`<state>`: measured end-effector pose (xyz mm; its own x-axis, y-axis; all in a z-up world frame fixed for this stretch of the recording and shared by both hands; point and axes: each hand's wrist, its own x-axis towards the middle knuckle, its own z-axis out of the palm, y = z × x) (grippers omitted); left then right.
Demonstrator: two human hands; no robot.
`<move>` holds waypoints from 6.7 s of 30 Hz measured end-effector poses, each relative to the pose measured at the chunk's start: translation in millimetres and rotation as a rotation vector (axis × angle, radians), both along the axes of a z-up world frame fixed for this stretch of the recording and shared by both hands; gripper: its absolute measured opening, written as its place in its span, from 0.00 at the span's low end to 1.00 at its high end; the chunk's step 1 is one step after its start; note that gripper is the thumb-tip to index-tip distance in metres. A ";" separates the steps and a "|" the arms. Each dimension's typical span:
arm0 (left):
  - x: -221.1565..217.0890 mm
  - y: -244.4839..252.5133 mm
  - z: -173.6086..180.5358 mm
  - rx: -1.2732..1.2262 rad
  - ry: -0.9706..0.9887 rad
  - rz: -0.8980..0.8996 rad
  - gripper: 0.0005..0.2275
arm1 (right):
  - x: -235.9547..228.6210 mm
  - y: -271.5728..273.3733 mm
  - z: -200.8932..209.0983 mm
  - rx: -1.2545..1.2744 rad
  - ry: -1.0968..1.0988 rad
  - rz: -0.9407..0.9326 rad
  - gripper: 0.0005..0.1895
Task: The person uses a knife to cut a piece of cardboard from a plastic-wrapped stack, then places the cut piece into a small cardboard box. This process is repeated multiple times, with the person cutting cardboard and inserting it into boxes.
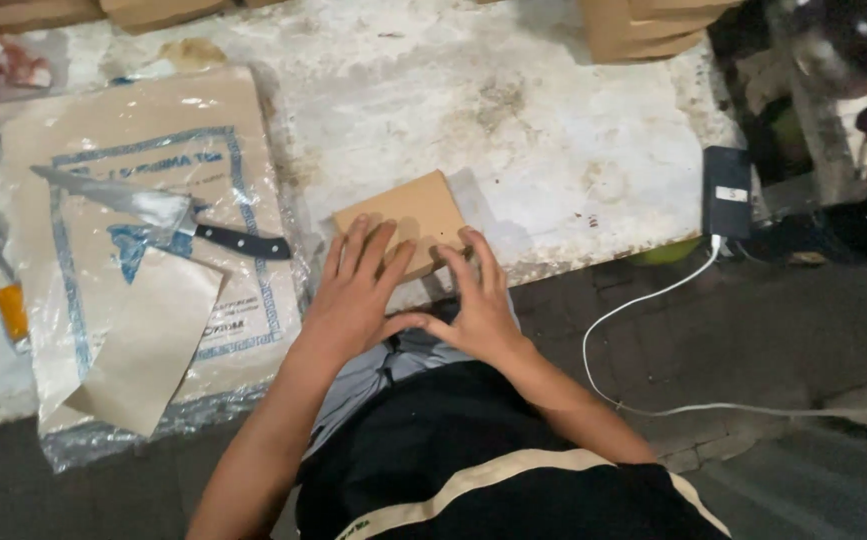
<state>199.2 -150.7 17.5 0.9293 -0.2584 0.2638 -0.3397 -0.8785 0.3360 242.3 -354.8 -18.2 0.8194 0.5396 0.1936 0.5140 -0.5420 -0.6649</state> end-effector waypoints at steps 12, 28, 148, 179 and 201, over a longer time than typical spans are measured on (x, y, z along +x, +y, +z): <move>16.3 29.9 -8.5 -0.026 -0.266 -0.044 0.16 | 29.7 -24.8 -35.2 0.188 0.155 -0.060 0.42; 201.5 76.9 -135.3 -0.258 0.054 0.768 0.13 | 23.2 -5.7 -31.1 0.106 -0.121 -0.074 0.24; -24.3 31.0 -47.1 -0.068 -0.293 0.046 0.21 | 40.8 -20.4 -23.0 0.249 0.016 0.142 0.50; -85.7 45.4 3.4 -0.297 -0.288 0.368 0.19 | 320.9 151.2 67.4 1.177 0.494 -0.033 0.11; -81.6 73.5 -7.7 -0.256 -0.242 0.477 0.15 | 244.6 122.4 92.8 0.602 0.310 0.009 0.07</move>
<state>117.6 -77.2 9.9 0.8327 0.2727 0.4820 -0.0207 -0.8544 0.5192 486.8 -232.4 74.7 0.8816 0.4182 0.2190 0.2532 -0.0274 -0.9670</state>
